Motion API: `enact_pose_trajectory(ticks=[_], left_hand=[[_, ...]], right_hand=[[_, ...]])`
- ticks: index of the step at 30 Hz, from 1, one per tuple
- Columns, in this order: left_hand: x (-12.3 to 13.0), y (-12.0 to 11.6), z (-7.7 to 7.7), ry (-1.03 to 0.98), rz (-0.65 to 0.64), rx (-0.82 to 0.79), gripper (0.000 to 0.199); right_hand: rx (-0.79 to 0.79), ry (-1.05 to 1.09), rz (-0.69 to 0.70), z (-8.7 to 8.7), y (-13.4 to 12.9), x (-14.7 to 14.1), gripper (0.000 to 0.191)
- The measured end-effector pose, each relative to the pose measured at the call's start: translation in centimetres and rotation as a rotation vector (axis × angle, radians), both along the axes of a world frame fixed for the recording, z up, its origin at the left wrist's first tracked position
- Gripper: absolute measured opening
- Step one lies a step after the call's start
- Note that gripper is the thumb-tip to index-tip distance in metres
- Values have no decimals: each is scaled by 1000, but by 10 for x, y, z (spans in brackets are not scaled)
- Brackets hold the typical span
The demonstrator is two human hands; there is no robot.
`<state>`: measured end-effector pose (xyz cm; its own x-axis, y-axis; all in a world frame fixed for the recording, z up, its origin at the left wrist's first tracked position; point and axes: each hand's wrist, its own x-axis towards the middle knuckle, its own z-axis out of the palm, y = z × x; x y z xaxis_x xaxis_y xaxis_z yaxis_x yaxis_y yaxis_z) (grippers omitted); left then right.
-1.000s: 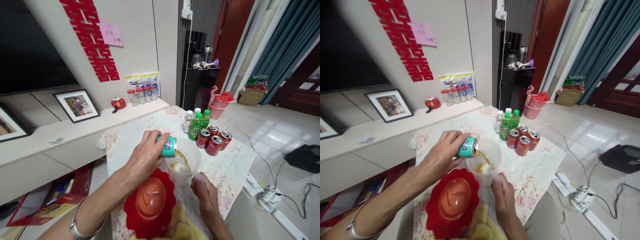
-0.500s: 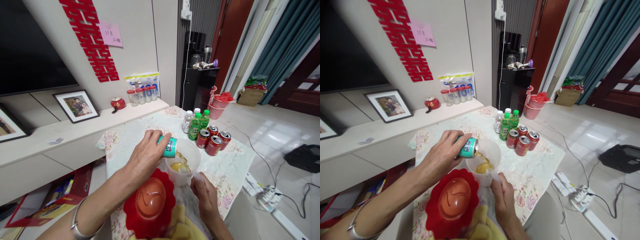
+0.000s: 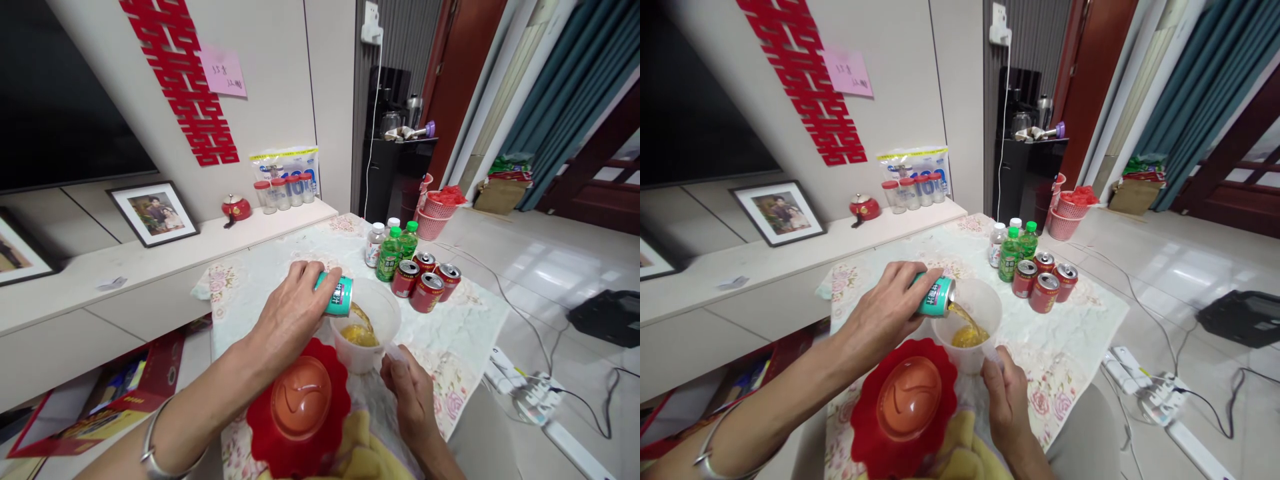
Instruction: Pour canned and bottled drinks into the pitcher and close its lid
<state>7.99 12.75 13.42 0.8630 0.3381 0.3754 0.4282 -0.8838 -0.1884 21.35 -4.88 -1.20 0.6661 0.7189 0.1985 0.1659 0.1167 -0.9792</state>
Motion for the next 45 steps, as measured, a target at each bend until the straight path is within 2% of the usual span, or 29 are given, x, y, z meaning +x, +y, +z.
enact_pose_trajectory(ticks=[24,38,45], left_hand=[[4,-2,4,40,16,109,57],[7,-5,9,-4,-60,310,45],[10,-8,12,-30,-137,384,41]], right_hand=[[-2,-13,-5,2,0,0,48],[-12,-54,7,0,-1,2,47],[7,-78,24,-9,0,7,47]])
